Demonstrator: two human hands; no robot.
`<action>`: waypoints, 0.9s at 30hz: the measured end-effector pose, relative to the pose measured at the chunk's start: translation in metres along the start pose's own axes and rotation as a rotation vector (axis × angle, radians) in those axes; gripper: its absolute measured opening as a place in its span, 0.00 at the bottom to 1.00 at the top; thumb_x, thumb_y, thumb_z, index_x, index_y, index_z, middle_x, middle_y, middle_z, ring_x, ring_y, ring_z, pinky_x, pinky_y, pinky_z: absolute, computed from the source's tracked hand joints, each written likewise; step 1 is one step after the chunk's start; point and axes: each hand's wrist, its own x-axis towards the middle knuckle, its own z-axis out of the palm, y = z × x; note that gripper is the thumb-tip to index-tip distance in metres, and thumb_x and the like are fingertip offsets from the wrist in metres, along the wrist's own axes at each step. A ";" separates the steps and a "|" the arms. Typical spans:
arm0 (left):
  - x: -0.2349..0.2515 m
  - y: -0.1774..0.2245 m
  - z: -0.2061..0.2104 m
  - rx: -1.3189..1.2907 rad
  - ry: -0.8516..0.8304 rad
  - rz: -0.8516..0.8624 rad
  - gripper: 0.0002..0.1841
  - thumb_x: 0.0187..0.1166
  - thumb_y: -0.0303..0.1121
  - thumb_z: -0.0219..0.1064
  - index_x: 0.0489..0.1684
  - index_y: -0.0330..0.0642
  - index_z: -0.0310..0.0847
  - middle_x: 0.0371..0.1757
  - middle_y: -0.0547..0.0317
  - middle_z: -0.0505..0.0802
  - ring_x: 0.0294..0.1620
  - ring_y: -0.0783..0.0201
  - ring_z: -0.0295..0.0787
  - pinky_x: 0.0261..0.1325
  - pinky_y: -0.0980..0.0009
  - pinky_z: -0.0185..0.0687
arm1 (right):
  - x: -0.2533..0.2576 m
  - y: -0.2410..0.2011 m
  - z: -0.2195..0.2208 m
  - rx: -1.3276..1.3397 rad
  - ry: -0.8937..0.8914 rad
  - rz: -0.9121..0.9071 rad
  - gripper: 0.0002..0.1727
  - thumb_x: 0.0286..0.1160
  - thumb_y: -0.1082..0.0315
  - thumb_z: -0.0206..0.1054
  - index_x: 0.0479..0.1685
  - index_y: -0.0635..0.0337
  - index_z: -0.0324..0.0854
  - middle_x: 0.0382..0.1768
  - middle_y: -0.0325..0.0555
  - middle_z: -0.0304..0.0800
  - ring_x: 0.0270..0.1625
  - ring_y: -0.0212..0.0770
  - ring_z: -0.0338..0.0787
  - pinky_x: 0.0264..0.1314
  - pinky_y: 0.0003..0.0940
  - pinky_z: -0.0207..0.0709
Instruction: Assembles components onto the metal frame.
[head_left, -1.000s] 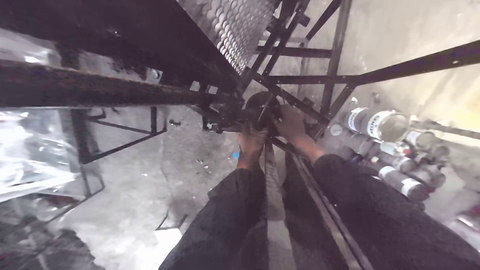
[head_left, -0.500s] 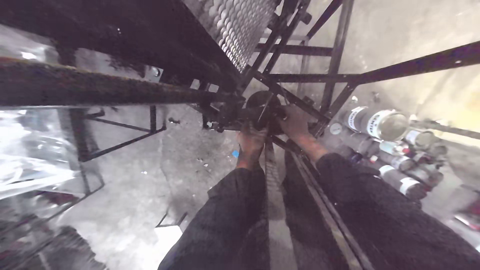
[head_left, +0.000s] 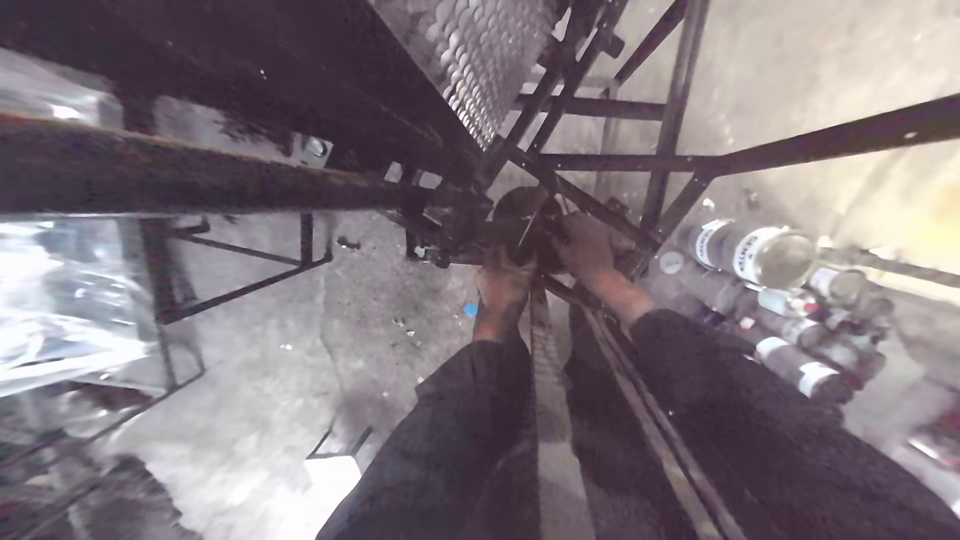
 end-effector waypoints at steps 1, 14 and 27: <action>-0.001 0.002 -0.001 -0.015 -0.011 -0.003 0.36 0.71 0.57 0.76 0.70 0.37 0.81 0.61 0.38 0.90 0.66 0.40 0.86 0.70 0.38 0.76 | -0.001 0.004 0.004 -0.003 0.038 -0.040 0.18 0.81 0.56 0.69 0.60 0.57 0.88 0.54 0.57 0.90 0.59 0.59 0.90 0.63 0.59 0.81; 0.003 0.019 -0.008 -0.038 -0.099 -0.083 0.37 0.71 0.59 0.74 0.69 0.36 0.81 0.58 0.41 0.92 0.64 0.45 0.89 0.70 0.42 0.80 | 0.005 -0.008 -0.008 0.068 -0.043 0.077 0.18 0.81 0.57 0.69 0.62 0.55 0.89 0.57 0.56 0.91 0.60 0.57 0.90 0.65 0.59 0.81; 0.001 0.023 -0.020 0.011 -0.183 -0.053 0.41 0.72 0.59 0.72 0.79 0.37 0.74 0.69 0.40 0.88 0.71 0.45 0.84 0.73 0.43 0.77 | 0.010 -0.025 -0.024 -0.028 -0.160 0.181 0.21 0.84 0.52 0.65 0.65 0.55 0.87 0.61 0.59 0.90 0.65 0.60 0.88 0.68 0.63 0.78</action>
